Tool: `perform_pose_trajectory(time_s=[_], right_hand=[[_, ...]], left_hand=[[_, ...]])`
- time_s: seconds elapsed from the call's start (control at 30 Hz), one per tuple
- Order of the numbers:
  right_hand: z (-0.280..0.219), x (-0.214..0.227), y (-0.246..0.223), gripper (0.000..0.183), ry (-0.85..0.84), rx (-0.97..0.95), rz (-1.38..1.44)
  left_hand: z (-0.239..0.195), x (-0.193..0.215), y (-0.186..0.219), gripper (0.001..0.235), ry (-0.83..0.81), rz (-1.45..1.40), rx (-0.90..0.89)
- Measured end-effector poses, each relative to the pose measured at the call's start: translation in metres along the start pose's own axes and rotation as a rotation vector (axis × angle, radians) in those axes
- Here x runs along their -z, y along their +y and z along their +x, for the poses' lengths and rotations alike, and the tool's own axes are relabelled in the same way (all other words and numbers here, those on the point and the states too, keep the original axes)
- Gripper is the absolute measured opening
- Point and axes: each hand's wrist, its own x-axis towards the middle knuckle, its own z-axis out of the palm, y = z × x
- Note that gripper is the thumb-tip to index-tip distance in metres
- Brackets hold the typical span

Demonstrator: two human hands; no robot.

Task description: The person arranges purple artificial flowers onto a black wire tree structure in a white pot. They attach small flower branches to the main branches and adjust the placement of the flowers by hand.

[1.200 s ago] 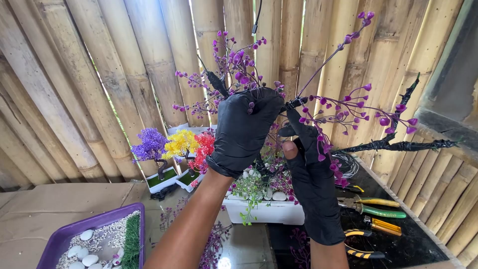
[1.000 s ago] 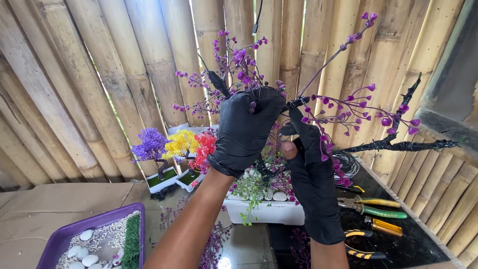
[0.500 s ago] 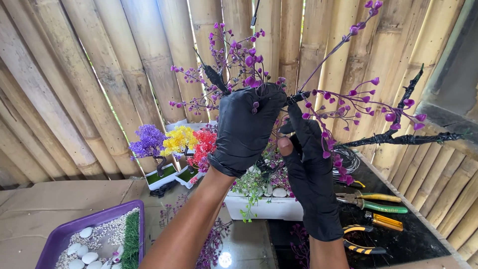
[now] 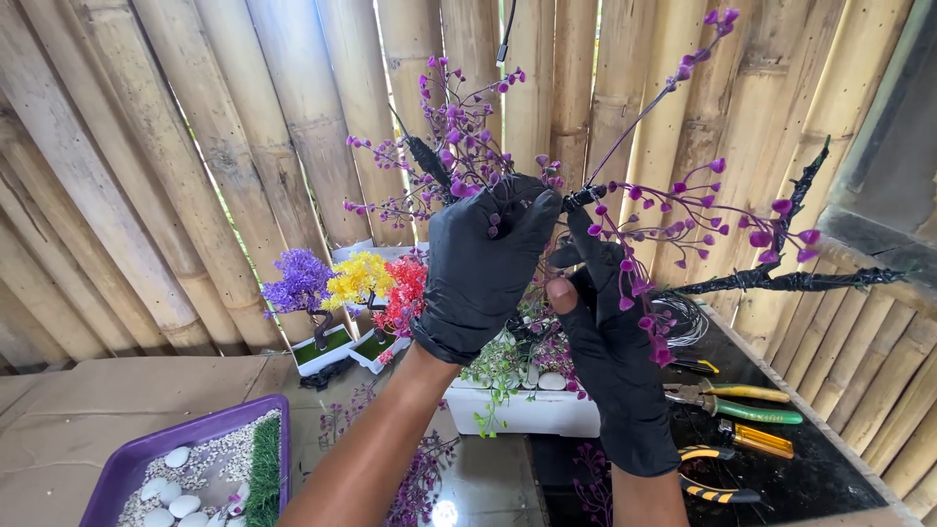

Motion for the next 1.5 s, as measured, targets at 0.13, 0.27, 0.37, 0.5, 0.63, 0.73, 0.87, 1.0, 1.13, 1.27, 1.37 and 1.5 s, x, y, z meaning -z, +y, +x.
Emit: perform_pose_trajectory(time_s=[0.13,0.27,0.37,0.5,0.63,0.73,0.87,1.0,1.13,1.27,1.37,1.5], right_hand=[[-0.002,0.006,0.002,0.021,0.001,0.035,-0.033],[-0.001,0.015,0.007,0.020,0.014,0.082,-0.095],[-0.002,0.020,0.009,0.020,0.022,0.115,-0.132],[0.001,0.024,0.012,0.020,0.026,0.160,-0.185],[-0.009,0.028,0.012,0.021,0.017,0.190,-0.214],[-0.012,0.022,0.009,0.022,0.019,0.228,-0.233],[-0.020,0.020,-0.013,0.023,-0.076,0.302,-0.292],[-0.042,0.020,-0.028,0.022,-0.204,0.318,-0.361],[-0.075,0.021,-0.035,0.016,-0.271,0.182,-0.236],[-0.113,0.000,-0.049,0.016,-0.600,0.202,-0.016],[-0.144,-0.030,-0.043,0.012,-0.912,0.206,0.058],[-0.172,-0.061,-0.035,0.014,-1.089,0.260,0.106]], left_hand=[[-0.008,0.013,0.013,0.029,0.033,-0.057,0.058],[-0.019,0.027,0.016,0.031,0.063,-0.026,0.061],[-0.027,0.041,0.023,0.031,0.067,-0.042,0.042],[-0.038,0.067,0.029,0.033,0.054,-0.011,0.005],[-0.061,0.098,0.040,0.029,0.055,-0.029,0.065],[-0.080,0.130,0.050,0.029,0.026,0.047,0.068],[-0.115,0.168,0.058,0.022,-0.162,0.156,0.013],[-0.156,0.202,0.041,0.023,-0.375,0.238,0.202],[-0.204,0.221,0.005,0.034,-0.467,0.272,0.309],[-0.264,0.235,-0.056,0.029,-0.626,0.648,0.052],[-0.319,0.246,-0.129,0.029,-0.556,0.906,-0.037],[-0.321,0.249,-0.129,0.033,-0.534,1.104,0.042]])
